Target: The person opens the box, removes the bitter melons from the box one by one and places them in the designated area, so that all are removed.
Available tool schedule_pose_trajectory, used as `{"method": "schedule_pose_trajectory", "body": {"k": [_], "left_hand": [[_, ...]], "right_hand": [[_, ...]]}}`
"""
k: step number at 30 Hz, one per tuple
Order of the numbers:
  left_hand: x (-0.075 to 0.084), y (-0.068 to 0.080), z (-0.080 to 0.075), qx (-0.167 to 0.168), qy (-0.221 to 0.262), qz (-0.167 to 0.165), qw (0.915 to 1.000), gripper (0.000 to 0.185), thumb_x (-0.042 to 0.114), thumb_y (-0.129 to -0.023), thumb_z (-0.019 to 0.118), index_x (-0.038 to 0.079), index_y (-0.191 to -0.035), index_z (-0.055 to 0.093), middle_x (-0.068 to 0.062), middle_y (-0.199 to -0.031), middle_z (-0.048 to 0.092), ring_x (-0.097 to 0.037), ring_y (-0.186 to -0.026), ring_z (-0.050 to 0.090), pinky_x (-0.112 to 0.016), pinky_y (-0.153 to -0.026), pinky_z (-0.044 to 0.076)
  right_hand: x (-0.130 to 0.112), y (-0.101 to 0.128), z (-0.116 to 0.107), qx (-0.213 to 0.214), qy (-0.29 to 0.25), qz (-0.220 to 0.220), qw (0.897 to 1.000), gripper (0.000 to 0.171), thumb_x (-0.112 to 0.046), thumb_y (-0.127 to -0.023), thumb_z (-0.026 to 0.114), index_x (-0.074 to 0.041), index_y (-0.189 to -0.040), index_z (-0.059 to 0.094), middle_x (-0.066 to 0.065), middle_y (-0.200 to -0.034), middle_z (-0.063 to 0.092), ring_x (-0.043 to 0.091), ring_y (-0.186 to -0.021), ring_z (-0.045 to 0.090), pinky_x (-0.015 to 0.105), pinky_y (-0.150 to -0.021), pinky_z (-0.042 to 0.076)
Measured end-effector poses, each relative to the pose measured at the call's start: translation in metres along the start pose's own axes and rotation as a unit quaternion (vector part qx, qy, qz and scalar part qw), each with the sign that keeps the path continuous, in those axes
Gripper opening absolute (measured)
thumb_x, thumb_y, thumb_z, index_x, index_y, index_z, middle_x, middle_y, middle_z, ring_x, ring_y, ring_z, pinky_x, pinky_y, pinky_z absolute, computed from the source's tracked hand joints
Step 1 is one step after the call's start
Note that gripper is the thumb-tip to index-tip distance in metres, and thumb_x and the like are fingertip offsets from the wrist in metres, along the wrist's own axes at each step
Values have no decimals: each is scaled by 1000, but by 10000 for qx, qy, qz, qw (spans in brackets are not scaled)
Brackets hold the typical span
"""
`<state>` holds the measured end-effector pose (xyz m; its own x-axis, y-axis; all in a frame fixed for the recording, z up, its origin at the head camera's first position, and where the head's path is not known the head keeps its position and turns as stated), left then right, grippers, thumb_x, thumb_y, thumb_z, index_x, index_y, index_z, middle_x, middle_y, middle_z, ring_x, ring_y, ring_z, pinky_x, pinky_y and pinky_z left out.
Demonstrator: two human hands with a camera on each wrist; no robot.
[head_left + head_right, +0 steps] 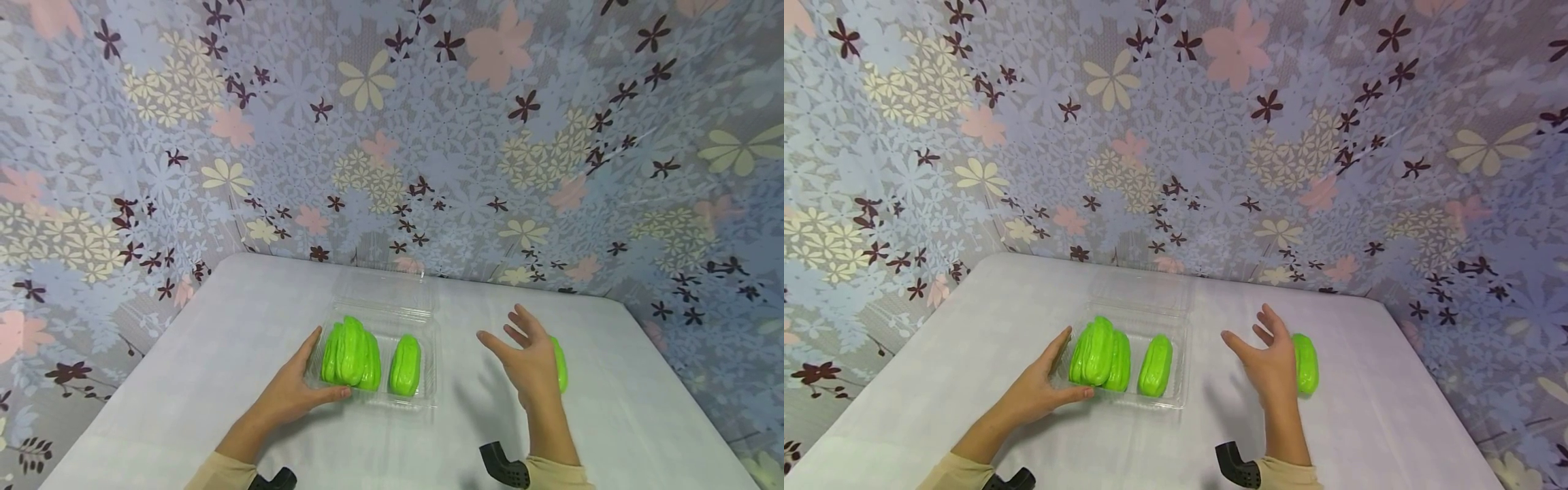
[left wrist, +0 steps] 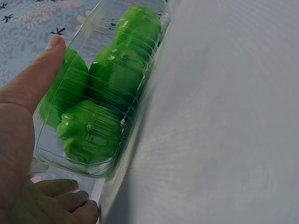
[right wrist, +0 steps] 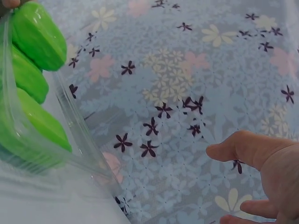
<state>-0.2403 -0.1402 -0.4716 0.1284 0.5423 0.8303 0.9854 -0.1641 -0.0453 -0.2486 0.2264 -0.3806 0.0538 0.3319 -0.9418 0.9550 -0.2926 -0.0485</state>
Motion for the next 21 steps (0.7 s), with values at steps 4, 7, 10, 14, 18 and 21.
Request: {"method": "schedule_pose_trajectory", "body": {"k": [4, 7, 10, 14, 18, 21], "left_hand": [[0, 0, 0, -10, -11, -16, 10000, 123, 53, -74, 87, 14, -163, 12, -14, -165, 18, -42, -148, 22, -63, -115, 23], [1, 0, -1, -5, -8, -28, 10000, 123, 53, -74, 87, 15, -163, 12, -14, -165, 18, -42, -148, 22, -63, -115, 23], [2, 1, -1, -6, 22, -20, 10000, 122, 51, -74, 87, 14, -163, 12, -14, -165, 19, -42, -148, 22, -63, -115, 23], [3, 1, -1, -19, 84, -16, 10000, 122, 49, -75, 88, 13, -163, 12, -14, -165, 19, -41, -148, 22, -63, -115, 22], [3, 1, -1, -21, 105, -10, 9999, 122, 49, -75, 88, 13, -163, 12, -14, -165, 18, -42, -148, 21, -63, -115, 22], [3, 0, -1, -4, 92, 12, 10000, 122, 49, -75, 88, 13, -163, 12, -14, -165, 19, -42, -148, 22, -63, -115, 23]], "right_hand": [[-3, 2, 9, -223, -31, -71, 9997, 96, -19, -86, 83, -14, -161, 24, 13, -159, 35, 33, -142, 38, 53, -107, 43], [-7, 5, 14, -335, -13, -166, 9993, 96, -21, -85, 84, -14, -161, 25, 13, -158, 36, 32, -141, 39, 52, -106, 44], [-10, 7, 18, -429, 4, -223, 9988, 97, -22, -85, 84, -13, -161, 25, 13, -158, 36, 32, -141, 39, 52, -106, 45], [-11, 9, 20, -489, 84, -223, 9985, 97, -24, -85, 84, -13, -161, 24, 13, -158, 36, 32, -142, 39, 52, -106, 44], [-11, 9, 23, -521, 170, -264, 9982, 98, -26, -84, 85, -14, -161, 26, 13, -158, 36, 32, -141, 40, 53, -105, 45], [-12, 9, 28, -587, 204, -348, 9975, 97, -26, -84, 85, -12, -160, 27, 14, -158, 37, 32, -141, 40, 53, -105, 45]]}}
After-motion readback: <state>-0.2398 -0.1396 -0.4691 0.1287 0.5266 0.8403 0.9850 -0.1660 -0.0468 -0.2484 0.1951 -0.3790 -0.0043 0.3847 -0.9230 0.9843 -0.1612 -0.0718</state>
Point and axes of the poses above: each hand's wrist, its own y-axis away from the middle knuckle, its own z-axis out of the palm, x = y × z, the point moved 6 cm from there along -y, towards the middle knuckle
